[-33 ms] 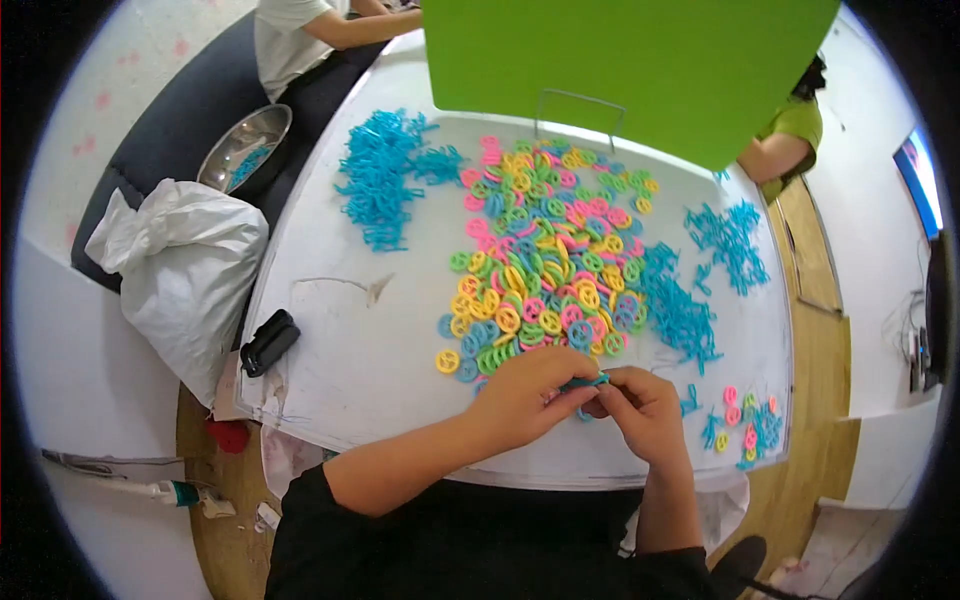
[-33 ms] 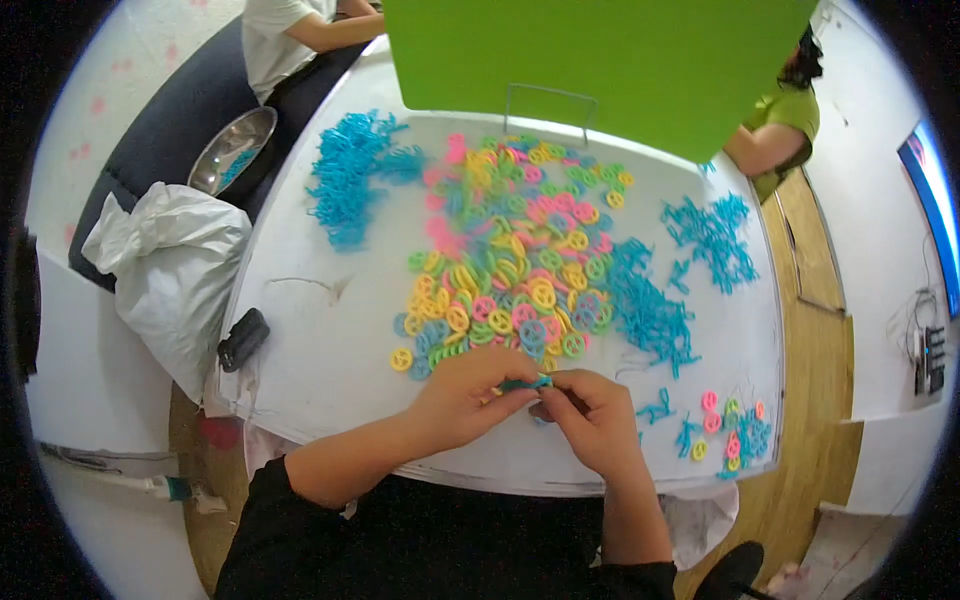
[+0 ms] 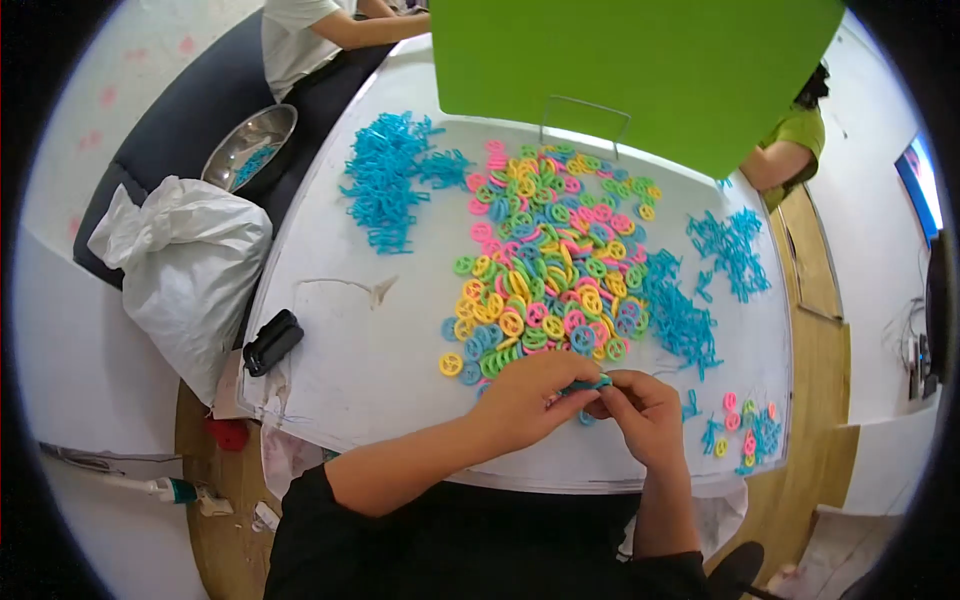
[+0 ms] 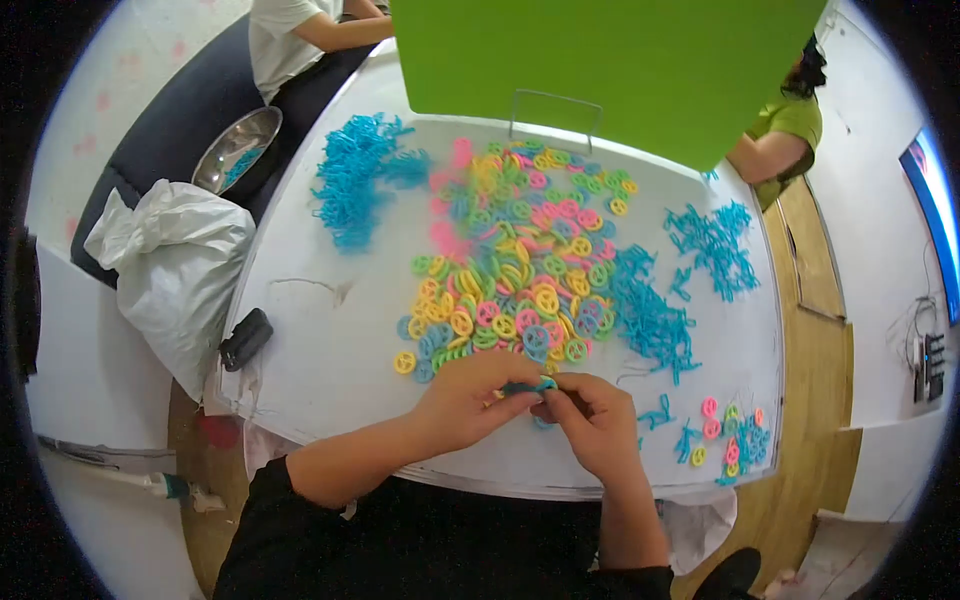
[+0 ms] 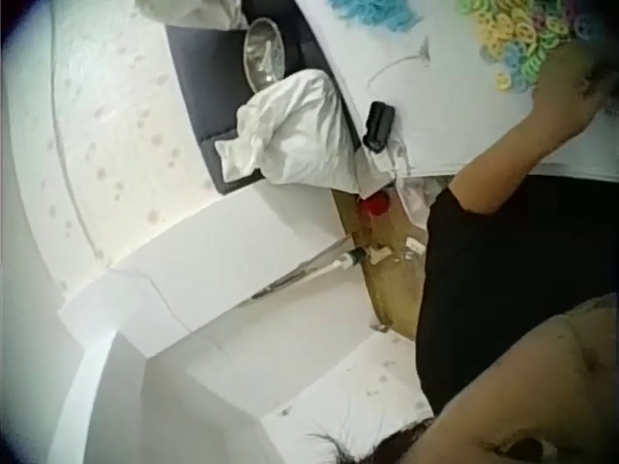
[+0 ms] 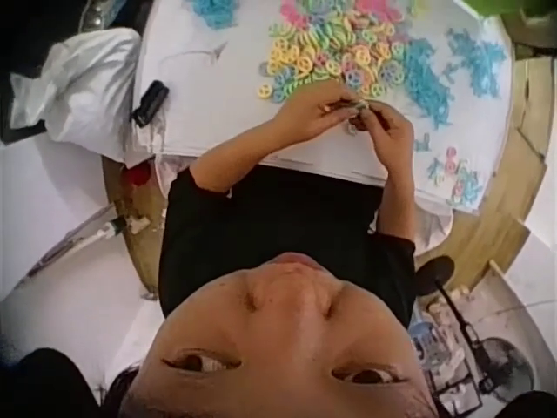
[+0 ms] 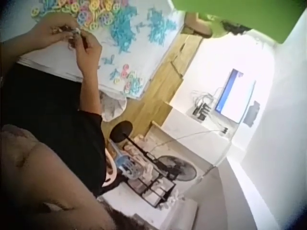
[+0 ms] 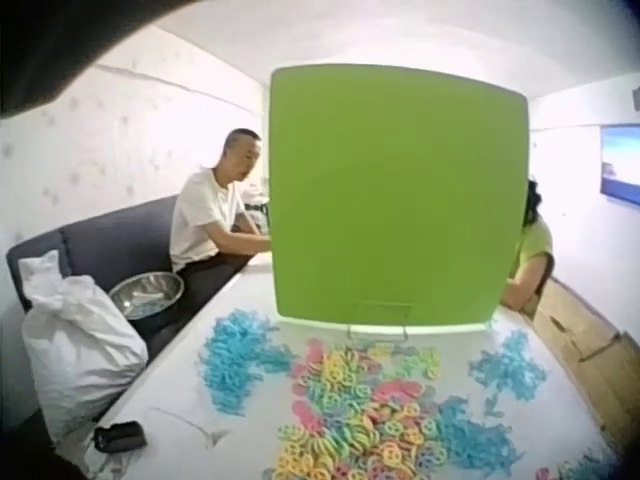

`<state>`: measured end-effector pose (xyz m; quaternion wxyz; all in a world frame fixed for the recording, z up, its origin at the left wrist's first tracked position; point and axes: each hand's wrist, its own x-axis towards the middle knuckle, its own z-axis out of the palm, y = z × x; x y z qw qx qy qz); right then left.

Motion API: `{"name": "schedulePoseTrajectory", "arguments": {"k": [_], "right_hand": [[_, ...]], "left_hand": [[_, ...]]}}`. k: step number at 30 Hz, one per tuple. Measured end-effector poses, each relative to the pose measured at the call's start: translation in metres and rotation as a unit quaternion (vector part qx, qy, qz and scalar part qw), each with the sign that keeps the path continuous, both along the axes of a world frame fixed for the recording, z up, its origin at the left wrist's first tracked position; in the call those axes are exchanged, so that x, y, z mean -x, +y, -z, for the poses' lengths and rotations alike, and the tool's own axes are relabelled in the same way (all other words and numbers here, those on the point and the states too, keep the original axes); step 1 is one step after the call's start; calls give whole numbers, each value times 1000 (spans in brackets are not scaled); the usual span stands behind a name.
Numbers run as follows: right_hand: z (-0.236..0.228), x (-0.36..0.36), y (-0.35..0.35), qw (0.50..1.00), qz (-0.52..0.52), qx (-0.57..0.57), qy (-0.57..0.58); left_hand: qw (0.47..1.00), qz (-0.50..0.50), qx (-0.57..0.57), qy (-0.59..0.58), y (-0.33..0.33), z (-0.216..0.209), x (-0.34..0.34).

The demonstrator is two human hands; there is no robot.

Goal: Connecting colorful smiley-face plastic links together at a white table.

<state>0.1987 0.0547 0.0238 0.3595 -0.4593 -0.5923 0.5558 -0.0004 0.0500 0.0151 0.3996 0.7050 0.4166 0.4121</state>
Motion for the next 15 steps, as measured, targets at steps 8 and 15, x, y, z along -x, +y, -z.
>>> {"name": "schedulePoseTrajectory", "arguments": {"k": [8,15], "right_hand": [[19,-3,-1,947,109,83,289],[19,-6,3,980,30,-5,198]], "left_hand": [[994,-4,-101,-28,1,12,-1],[990,-7,51,-129,1,8,-1]]}}
